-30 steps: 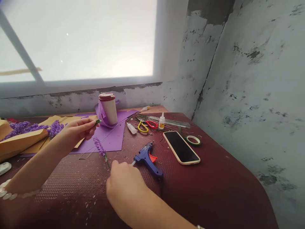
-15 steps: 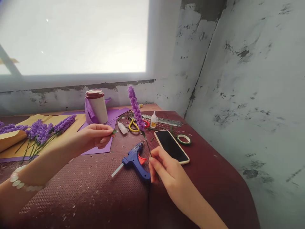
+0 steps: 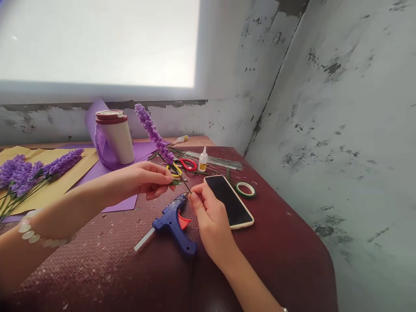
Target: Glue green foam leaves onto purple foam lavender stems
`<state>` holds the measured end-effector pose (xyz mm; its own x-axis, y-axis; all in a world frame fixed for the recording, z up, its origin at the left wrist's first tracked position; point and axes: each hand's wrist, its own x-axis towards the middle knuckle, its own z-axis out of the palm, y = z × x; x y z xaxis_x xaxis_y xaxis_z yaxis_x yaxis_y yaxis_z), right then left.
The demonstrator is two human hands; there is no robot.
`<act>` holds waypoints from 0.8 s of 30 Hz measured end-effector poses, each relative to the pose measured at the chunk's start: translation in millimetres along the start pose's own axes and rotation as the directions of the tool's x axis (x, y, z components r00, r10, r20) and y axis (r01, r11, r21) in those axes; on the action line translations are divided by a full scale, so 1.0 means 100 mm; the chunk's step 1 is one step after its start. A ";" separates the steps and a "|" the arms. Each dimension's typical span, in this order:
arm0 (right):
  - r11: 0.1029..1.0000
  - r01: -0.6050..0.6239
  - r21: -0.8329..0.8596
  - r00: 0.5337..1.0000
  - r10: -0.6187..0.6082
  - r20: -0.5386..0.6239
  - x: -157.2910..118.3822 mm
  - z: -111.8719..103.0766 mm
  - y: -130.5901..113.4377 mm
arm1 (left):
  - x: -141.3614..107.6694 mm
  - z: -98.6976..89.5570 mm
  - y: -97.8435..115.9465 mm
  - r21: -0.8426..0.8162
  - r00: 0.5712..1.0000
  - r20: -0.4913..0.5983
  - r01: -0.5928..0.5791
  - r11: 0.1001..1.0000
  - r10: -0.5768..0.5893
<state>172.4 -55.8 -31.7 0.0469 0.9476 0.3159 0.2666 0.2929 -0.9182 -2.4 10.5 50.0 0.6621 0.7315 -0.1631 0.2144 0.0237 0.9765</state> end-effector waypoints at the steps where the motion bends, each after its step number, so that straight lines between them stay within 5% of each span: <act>1: 1.000 -0.009 -0.027 1.000 0.009 -0.018 -0.01 0.00 0.00 | 0.01 -0.01 -0.01 0.003 1.000 0.019 0.006 1.000 -0.007; 24: 0.954 0.122 -0.274 0.985 -0.150 -0.085 -0.08 0.05 0.01 | -0.06 -0.04 -0.08 -0.128 0.999 -0.005 0.034 0.991 -0.035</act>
<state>167.2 -62.7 -36.5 0.0877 0.8786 0.4695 0.5236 0.3603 -0.7720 -10.8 8.3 43.7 0.6502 0.7339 -0.1964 0.1428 0.1358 0.9804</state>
